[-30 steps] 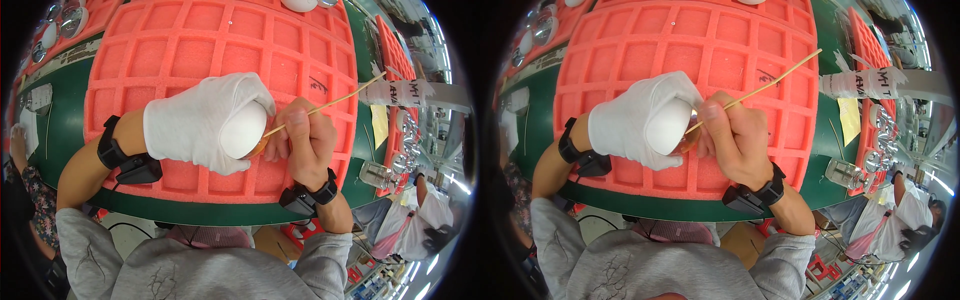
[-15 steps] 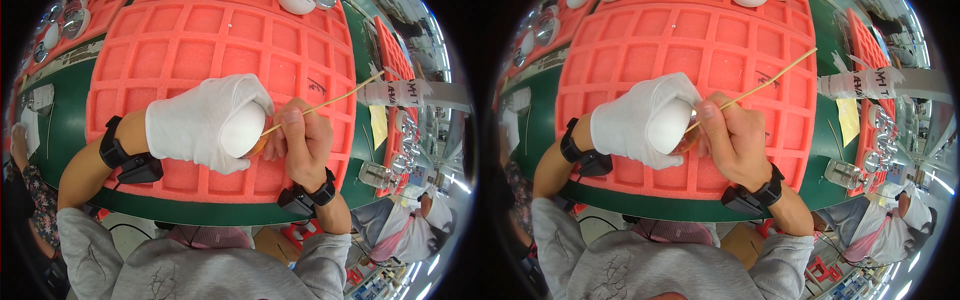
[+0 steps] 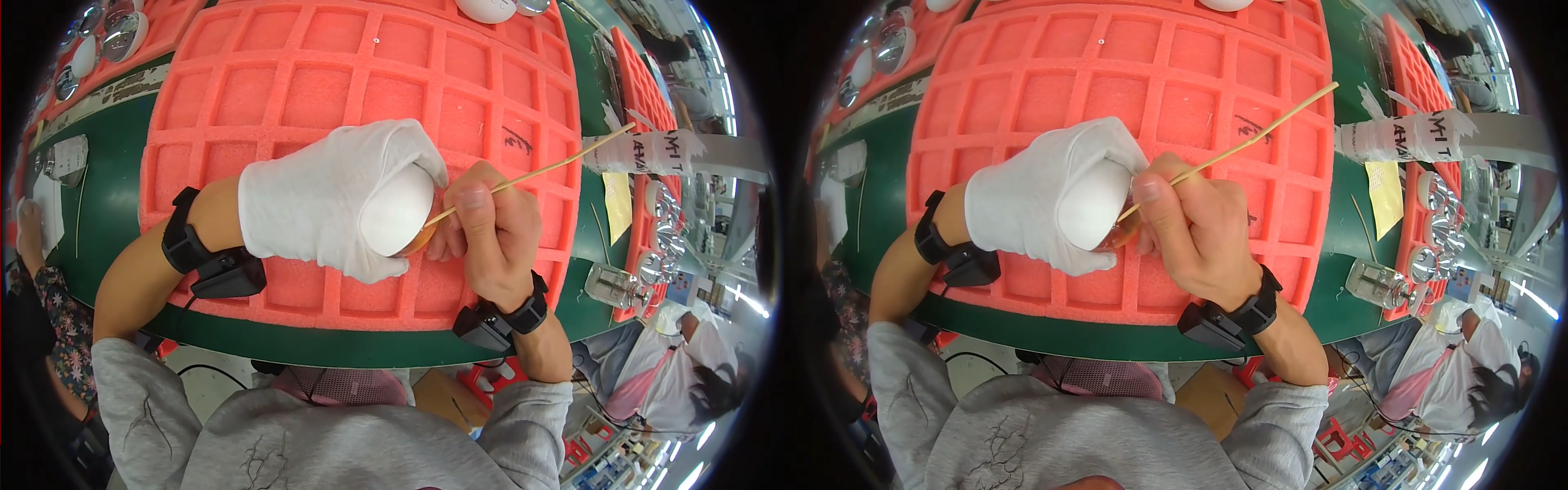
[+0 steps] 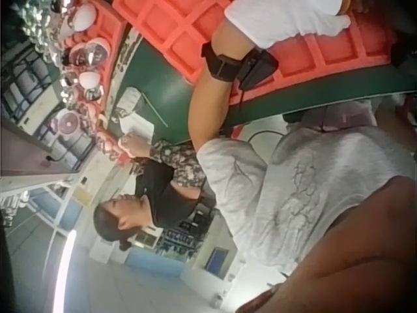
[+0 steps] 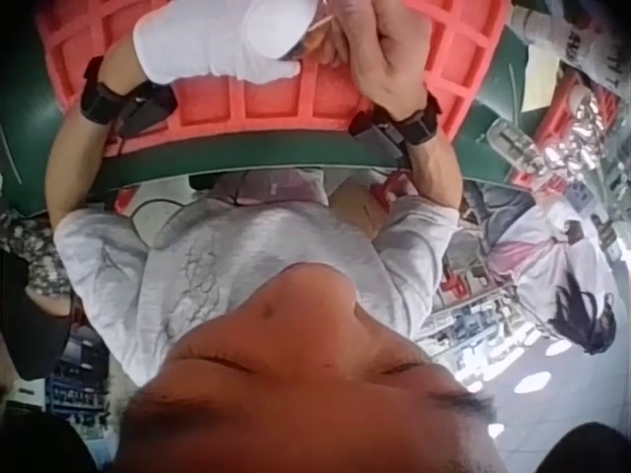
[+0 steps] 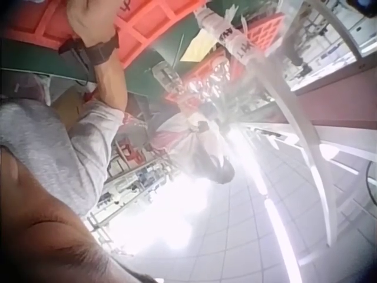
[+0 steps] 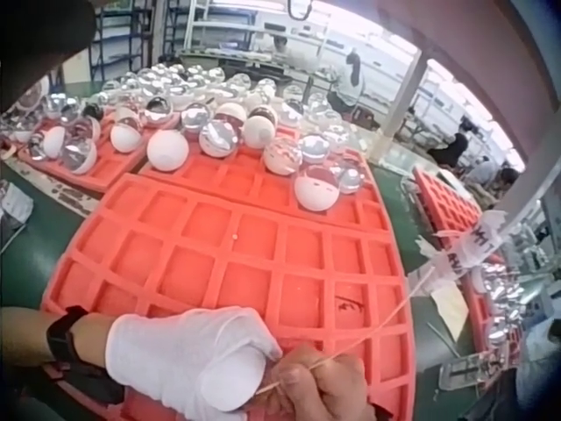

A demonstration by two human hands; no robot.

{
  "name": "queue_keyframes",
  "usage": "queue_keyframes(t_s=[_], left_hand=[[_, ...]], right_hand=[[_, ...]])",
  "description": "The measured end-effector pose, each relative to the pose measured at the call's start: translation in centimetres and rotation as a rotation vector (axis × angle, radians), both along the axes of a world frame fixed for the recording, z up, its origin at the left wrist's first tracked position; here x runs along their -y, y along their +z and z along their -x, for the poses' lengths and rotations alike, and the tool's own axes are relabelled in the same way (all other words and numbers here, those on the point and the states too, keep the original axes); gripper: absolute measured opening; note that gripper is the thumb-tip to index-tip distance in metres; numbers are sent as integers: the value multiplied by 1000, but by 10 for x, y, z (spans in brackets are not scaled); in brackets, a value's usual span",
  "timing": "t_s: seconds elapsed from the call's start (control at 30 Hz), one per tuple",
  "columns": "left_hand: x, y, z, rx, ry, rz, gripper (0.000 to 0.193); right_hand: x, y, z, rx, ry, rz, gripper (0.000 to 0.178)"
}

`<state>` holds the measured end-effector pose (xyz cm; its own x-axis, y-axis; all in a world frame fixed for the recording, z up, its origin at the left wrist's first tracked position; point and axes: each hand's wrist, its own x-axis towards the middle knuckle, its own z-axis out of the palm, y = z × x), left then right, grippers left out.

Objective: The person scrapes the edge of a white and clear plastic sphere with a wooden stick, wipes it with a cloth, and then repeats the scraping and wiping process on a second sphere.

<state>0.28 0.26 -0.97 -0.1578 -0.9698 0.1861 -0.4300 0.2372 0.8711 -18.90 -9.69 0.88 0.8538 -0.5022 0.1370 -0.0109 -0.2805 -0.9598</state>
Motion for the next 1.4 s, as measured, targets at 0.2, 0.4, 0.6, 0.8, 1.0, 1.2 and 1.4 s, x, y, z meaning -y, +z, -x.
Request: queue_keyframes(t_s=[0.2,0.4,0.6,0.8,1.0,1.2,1.4], left_hand=[[4,-4,1,-2,-9,31,64],[2,-1,0,26,-6,68,61],[4,-1,2,93,19,37,59],[2,2,3,-72,44,-63,50],[4,-1,2,95,14,83,54],[3,1,2,100,23,123,52],[5,-2,3,34,8,4,56]], right_hand=[[-1,-4,2,27,9,68,34],[-1,1,0,29,-9,98,34],[8,-3,-2,67,144,359,34],[-1,-4,2,59,-24,-121,33],[7,0,-4,64,138,369,34],[-1,2,1,-3,62,82,34],[8,0,-1,50,123,277,35]])
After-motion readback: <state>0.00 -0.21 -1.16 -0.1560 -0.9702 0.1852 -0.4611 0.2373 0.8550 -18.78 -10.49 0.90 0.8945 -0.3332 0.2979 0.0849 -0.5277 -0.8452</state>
